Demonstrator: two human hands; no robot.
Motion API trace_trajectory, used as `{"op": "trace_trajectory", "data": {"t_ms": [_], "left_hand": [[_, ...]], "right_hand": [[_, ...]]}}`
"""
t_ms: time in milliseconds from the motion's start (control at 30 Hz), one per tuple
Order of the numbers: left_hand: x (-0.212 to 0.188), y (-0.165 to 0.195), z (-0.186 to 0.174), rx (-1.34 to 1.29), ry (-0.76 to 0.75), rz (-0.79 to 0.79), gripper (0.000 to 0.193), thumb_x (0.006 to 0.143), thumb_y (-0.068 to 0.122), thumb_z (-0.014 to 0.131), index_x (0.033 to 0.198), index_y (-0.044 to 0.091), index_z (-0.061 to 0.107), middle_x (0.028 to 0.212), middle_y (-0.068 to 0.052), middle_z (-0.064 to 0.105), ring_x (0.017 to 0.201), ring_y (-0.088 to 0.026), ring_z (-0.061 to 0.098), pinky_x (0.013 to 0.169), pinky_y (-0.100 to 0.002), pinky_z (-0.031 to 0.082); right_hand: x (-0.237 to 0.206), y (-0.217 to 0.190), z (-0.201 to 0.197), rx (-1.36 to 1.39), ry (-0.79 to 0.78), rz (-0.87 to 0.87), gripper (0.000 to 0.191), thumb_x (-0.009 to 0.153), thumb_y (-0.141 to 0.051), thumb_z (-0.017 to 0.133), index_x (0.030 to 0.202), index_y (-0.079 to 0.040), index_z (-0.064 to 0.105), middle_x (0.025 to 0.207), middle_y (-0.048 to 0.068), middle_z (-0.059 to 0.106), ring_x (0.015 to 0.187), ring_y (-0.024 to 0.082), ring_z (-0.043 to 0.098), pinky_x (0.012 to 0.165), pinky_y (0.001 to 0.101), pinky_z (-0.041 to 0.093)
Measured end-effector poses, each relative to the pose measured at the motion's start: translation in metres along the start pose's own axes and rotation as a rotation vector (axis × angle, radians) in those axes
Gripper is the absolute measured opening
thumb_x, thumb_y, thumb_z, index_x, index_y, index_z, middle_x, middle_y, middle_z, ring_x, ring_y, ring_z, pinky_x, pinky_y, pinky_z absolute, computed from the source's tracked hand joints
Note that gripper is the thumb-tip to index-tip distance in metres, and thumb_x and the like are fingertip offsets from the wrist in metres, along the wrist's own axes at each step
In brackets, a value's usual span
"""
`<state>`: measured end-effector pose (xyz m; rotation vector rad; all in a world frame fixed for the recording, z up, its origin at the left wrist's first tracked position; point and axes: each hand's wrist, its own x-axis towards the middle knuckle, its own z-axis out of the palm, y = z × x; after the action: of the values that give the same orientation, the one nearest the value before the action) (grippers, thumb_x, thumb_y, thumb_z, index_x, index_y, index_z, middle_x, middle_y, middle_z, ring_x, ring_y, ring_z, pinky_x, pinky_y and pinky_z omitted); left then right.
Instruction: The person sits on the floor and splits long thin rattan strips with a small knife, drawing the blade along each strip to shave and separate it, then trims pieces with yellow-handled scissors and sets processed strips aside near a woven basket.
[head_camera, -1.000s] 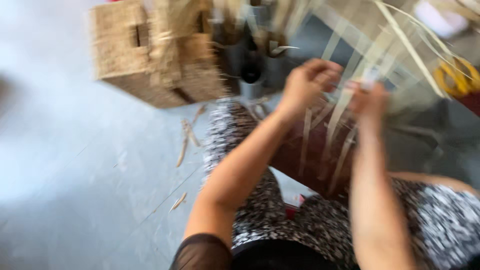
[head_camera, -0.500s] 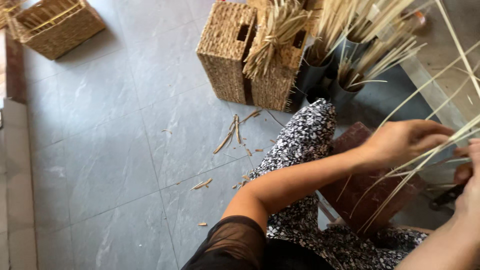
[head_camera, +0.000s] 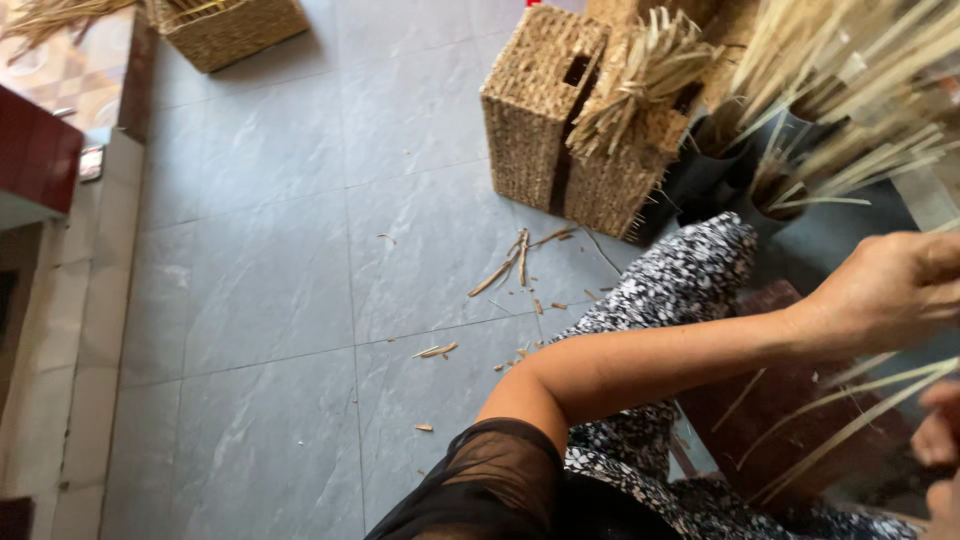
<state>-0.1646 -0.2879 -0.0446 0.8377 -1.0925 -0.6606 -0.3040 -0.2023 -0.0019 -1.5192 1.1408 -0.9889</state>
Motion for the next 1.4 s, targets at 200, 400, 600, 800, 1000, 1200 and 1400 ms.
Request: {"op": "trace_trajectory", "data": {"t_ms": [200,400,600,800,1000,1200,1400], "left_hand": [[0.039,0.076,-0.058,-0.648,-0.049,0.036,0.014,0.119,0.017,0.055,0.12,0.004,0.058,0.084,-0.003,0.066,0.067,-0.008,0.062,0.059,-0.028,0.054],[0.015,0.203,-0.149,-0.487,-0.23,0.163,0.028,0.119,0.033,0.051,0.142,0.021,0.061,0.083,-0.002,0.076,0.049,-0.001,0.057,0.048,-0.02,0.048],[-0.031,0.231,-0.177,0.249,-0.328,0.182,0.031,0.119,0.043,0.042,0.146,0.033,0.053,0.113,0.002,0.073,0.072,-0.001,0.076,0.061,-0.02,0.061],[-0.098,0.218,-0.178,0.316,-0.518,-0.206,0.029,0.11,0.033,0.055,0.13,0.017,0.068,0.084,0.001,0.081,0.076,-0.007,0.079,0.067,-0.027,0.062],[-0.127,0.222,-0.168,0.202,-0.725,-0.562,0.026,0.11,0.027,0.055,0.121,0.01,0.071,0.078,-0.002,0.075,0.061,-0.011,0.062,0.058,-0.029,0.053],[-0.141,0.229,-0.176,0.091,-0.608,-0.645,0.023,0.105,0.021,0.056,0.12,0.008,0.068,0.076,-0.001,0.07,0.067,-0.007,0.067,0.061,-0.026,0.056],[-0.134,0.231,-0.169,0.298,-0.605,-0.772,0.022,0.102,0.02,0.056,0.111,0.008,0.073,0.061,0.0,0.065,0.057,-0.005,0.061,0.052,-0.025,0.048]], "right_hand": [[-0.041,0.064,-0.004,0.06,-0.132,0.286,0.052,0.123,-0.046,0.022,0.131,-0.001,0.047,0.079,0.014,0.052,0.051,0.02,0.038,0.043,0.0375,0.036],[-0.076,0.179,-0.016,0.301,-0.275,0.773,0.037,0.111,-0.028,0.035,0.135,-0.003,0.048,0.09,0.014,0.058,0.064,0.021,0.05,0.051,0.0396,0.043],[-0.089,0.227,-0.032,0.377,-0.478,0.603,0.047,0.099,-0.01,0.05,0.145,0.004,0.052,0.092,0.017,0.066,0.07,0.022,0.061,0.058,0.0415,0.053],[-0.065,0.15,-0.059,0.272,-0.595,0.219,0.061,0.106,-0.012,0.056,0.163,-0.003,0.037,0.083,0.024,0.067,0.063,0.027,0.063,0.054,0.0423,0.058],[-0.111,0.038,0.001,0.329,-0.615,0.118,0.073,0.1,-0.007,0.057,0.169,-0.004,0.033,0.078,0.019,0.07,0.065,0.021,0.063,0.06,0.0326,0.053],[-0.131,-0.032,0.063,0.315,-0.427,0.161,0.042,0.098,-0.002,0.056,0.141,0.002,0.055,0.08,0.01,0.068,0.064,0.013,0.059,0.056,0.0256,0.049],[-0.135,-0.037,0.072,0.193,-0.334,0.092,0.036,0.101,-0.006,0.059,0.137,-0.003,0.06,0.08,0.001,0.071,0.065,0.005,0.062,0.056,0.0196,0.051]]}}
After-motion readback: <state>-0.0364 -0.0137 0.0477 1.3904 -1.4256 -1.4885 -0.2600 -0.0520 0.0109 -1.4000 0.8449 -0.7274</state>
